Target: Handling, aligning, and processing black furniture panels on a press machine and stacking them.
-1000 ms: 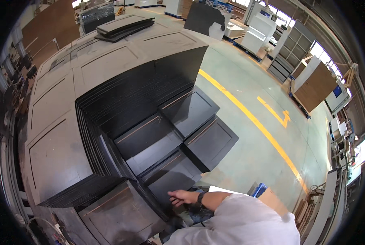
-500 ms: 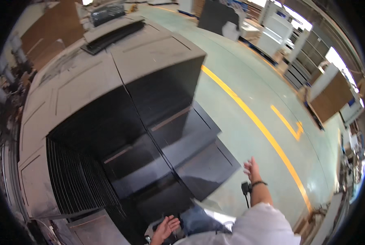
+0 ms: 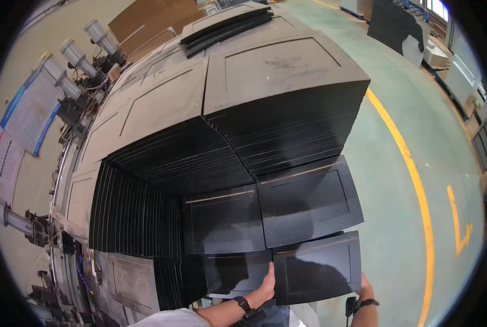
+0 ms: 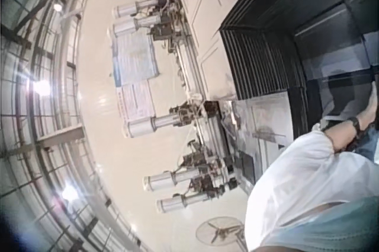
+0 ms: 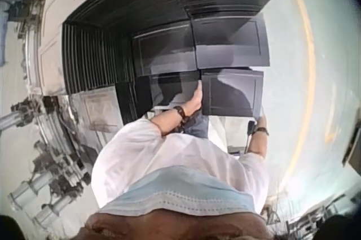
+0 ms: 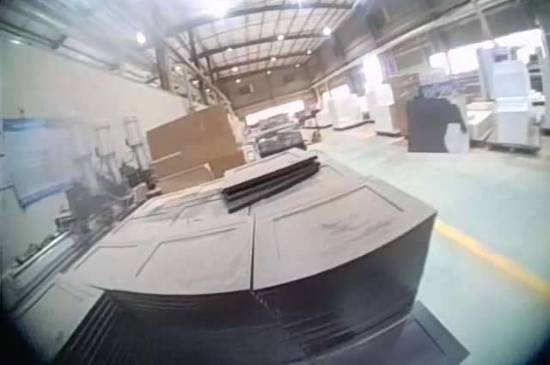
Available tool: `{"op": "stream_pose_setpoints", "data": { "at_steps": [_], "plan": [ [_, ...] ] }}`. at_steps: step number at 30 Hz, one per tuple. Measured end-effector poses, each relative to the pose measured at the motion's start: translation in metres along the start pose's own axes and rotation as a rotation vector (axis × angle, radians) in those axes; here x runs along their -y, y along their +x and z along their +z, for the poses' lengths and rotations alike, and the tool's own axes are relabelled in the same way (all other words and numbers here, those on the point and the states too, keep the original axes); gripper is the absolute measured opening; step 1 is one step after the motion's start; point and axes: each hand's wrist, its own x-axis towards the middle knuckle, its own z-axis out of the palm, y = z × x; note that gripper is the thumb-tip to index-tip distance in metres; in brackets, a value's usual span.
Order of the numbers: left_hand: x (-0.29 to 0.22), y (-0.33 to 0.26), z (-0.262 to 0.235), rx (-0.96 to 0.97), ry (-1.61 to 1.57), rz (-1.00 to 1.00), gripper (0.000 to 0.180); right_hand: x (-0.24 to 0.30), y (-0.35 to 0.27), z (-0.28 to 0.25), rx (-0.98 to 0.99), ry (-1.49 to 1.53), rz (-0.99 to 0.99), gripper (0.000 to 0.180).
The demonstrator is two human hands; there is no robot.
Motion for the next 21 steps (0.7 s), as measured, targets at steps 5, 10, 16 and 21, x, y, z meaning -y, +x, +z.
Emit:
{"op": "stream_pose_setpoints", "data": {
  "at_steps": [5, 10, 16, 21],
  "plan": [
    [-0.017, -0.022, 0.014, 0.232, 0.027, -0.075, 0.068, -0.078, -0.013, -0.062, -0.04, 0.235, -0.003, 0.039],
    [0.004, 0.028, 0.0, 0.159, 0.269, 0.126, 0.064, -0.084, -0.019, -0.052, -0.033, 0.329, 0.086, 0.04],
    [0.011, 0.06, 0.006, 0.201, 0.224, 0.149, 0.056, -0.054, -0.031, -0.029, -0.116, 0.372, 0.104, 0.04],
    [0.016, 0.064, 0.012, -0.005, 0.22, 0.108, 0.053, -0.08, -0.025, -0.05, -0.092, 0.496, 0.153, 0.04]
  ]
}}
